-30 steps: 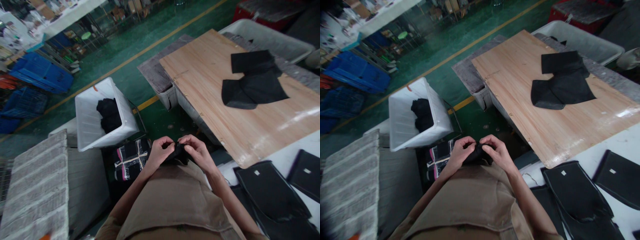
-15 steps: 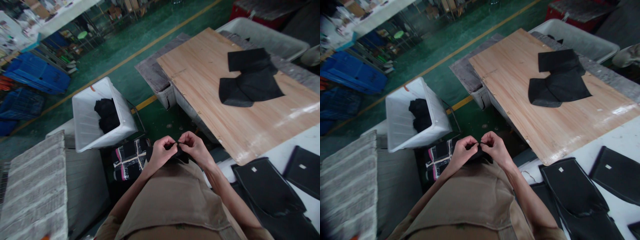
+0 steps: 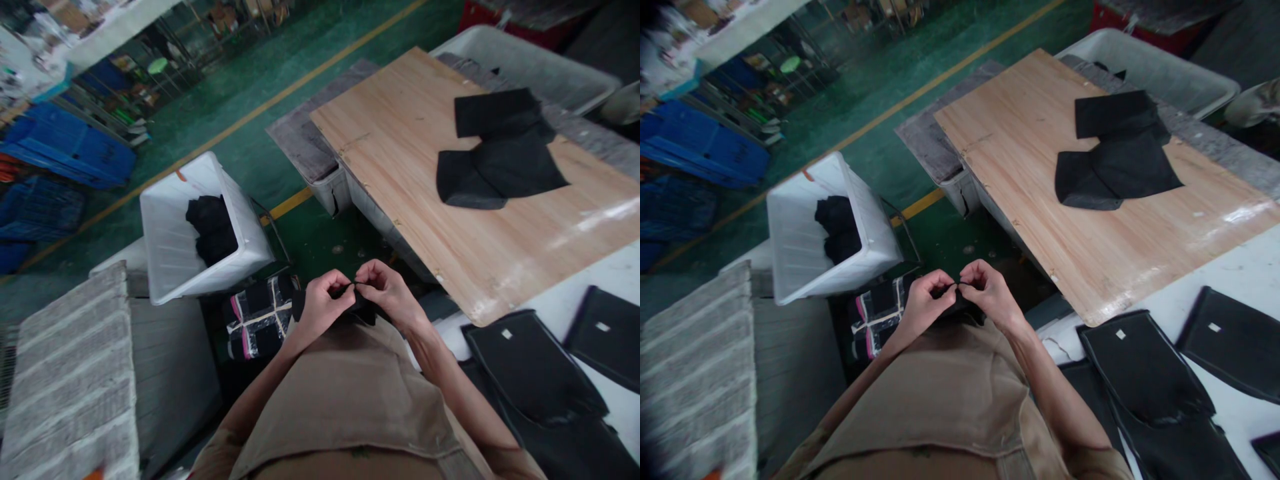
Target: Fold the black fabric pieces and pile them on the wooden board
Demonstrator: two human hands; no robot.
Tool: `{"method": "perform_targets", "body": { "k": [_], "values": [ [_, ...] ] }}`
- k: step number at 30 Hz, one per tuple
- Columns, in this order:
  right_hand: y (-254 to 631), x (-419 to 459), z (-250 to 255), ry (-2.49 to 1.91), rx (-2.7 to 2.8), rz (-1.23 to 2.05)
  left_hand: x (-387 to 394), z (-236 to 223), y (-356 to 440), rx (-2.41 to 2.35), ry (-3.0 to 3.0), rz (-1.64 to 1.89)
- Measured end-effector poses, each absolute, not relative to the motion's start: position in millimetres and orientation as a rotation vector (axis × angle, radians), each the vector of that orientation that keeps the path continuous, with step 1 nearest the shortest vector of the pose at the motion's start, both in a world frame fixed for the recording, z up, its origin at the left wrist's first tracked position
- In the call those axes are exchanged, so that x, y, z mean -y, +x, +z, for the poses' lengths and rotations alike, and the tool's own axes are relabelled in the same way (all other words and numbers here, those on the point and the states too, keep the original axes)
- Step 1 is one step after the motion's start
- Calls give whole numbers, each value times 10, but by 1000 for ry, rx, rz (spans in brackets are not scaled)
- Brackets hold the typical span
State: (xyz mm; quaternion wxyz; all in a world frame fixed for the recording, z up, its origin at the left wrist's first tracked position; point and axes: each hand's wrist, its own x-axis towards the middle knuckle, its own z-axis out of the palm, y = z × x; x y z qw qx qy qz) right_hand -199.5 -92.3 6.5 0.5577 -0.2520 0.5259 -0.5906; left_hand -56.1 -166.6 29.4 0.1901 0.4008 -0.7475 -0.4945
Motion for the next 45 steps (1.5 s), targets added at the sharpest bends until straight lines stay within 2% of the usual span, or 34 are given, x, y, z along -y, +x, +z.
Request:
{"method": "perform_targets", "body": {
  "k": [13, 22, 33, 41, 45],
  "values": [
    [-2037, 935, 78, -614, -1238, -1360, 1631, 278, -565, 2145, 1122, -1321],
    [-1984, 913, 41, -657, -1309, -1420, 1617, 261, -581, 2088, 1179, -1402],
    [-2014, 858, 51, -527, -1200, -1442, 1717, 245, -495, 2043, 1110, -1826],
    [-1997, 831, 15, -571, -1200, -1455, 1754, 225, -448, 2045, 1112, -1879],
    [-2094, 764, -3, -727, -1188, -1384, 1763, 238, -438, 2050, 1128, -1857]
  ]
}}
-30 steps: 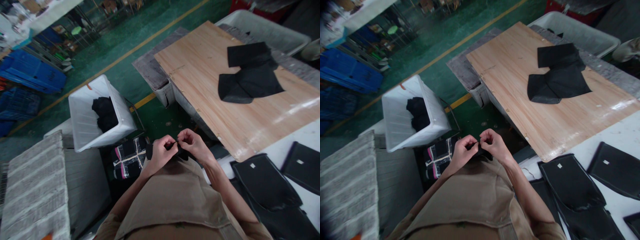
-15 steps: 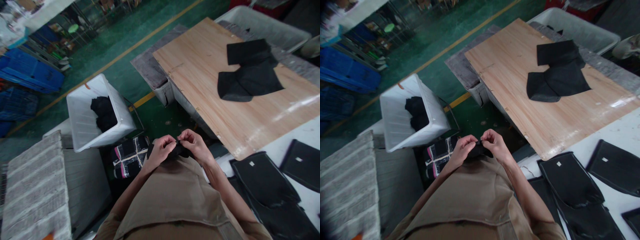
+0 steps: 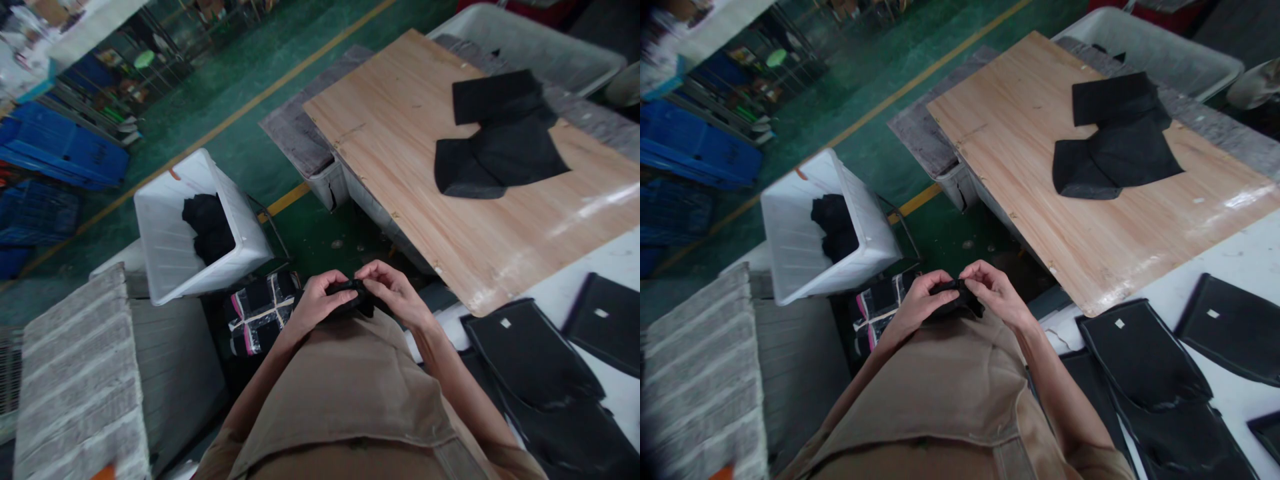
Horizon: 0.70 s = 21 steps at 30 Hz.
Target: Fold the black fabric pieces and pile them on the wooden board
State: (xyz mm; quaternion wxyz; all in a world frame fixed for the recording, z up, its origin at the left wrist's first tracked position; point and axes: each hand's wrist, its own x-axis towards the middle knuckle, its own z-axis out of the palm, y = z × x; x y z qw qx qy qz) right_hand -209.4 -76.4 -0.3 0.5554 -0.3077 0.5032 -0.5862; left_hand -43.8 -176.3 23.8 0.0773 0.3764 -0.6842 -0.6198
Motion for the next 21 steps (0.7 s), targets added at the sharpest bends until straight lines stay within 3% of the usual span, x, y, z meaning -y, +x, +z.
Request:
{"method": "perform_targets", "body": {
  "k": [7, 21],
  "values": [
    [-2140, 714, -70, -964, -1218, -1330, 1781, 240, -431, 2056, 1073, -1821],
    [-1965, 766, -17, -881, -1347, -1427, 1797, 274, -436, 2127, 1035, -1788]
  ]
}}
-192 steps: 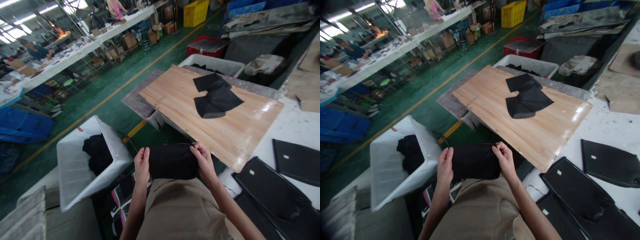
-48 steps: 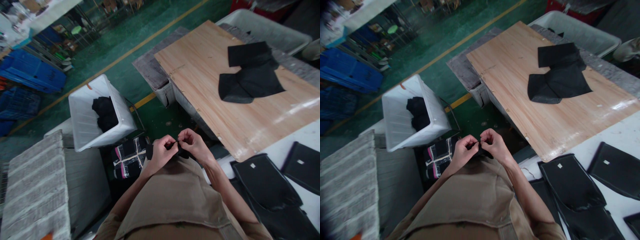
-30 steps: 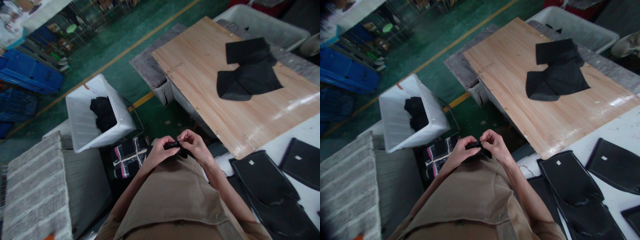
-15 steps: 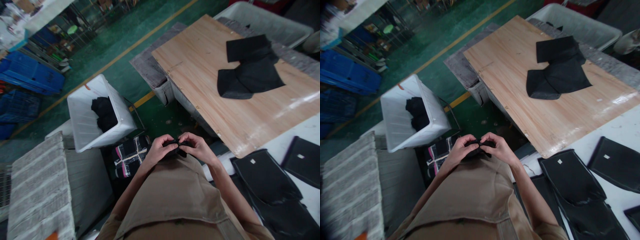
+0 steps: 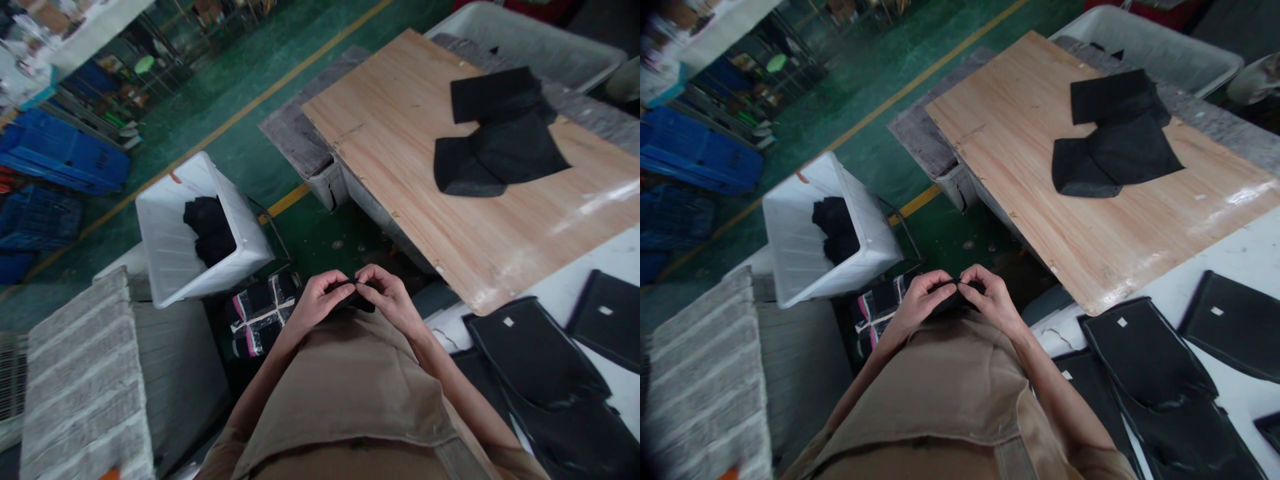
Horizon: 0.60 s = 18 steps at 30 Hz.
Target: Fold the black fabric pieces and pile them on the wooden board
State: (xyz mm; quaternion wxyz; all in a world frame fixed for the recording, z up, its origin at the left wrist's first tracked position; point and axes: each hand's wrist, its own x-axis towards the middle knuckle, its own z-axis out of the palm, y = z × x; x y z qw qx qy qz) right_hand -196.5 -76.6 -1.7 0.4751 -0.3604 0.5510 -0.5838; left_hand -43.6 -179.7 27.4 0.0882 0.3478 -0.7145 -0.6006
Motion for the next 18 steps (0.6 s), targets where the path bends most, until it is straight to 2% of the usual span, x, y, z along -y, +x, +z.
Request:
{"method": "perform_targets", "body": {
  "k": [13, 18],
  "values": [
    [-1956, 840, 95, -1151, -1435, -1318, 1944, 389, -450, 2302, 924, -1728],
    [-1977, 901, 62, -1324, -1376, -1408, 2018, 406, -422, 2363, 865, -1651]
  ]
}}
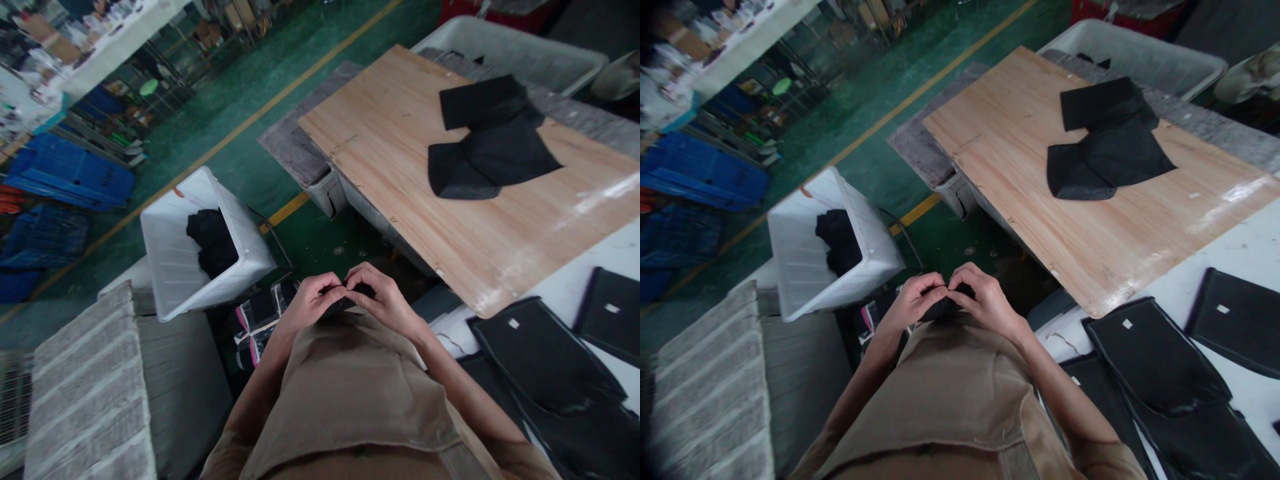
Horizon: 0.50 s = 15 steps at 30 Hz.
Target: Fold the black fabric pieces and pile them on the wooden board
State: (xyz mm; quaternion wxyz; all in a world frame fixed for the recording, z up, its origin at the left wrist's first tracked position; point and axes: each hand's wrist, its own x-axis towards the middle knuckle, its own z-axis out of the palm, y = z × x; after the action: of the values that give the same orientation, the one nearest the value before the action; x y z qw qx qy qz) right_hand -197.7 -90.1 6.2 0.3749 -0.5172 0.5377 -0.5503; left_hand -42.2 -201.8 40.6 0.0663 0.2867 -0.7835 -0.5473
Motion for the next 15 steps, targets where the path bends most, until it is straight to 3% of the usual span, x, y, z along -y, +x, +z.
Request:
{"method": "perform_targets", "body": {
  "k": [7, 15],
  "values": [
    [-2072, 872, -95, -1175, -1341, -1539, 2062, 339, -315, 2118, 1081, -1673],
    [-2023, 876, -298, -1305, -1542, -1538, 2085, 268, -236, 1975, 1170, -1620]
  ]
}}
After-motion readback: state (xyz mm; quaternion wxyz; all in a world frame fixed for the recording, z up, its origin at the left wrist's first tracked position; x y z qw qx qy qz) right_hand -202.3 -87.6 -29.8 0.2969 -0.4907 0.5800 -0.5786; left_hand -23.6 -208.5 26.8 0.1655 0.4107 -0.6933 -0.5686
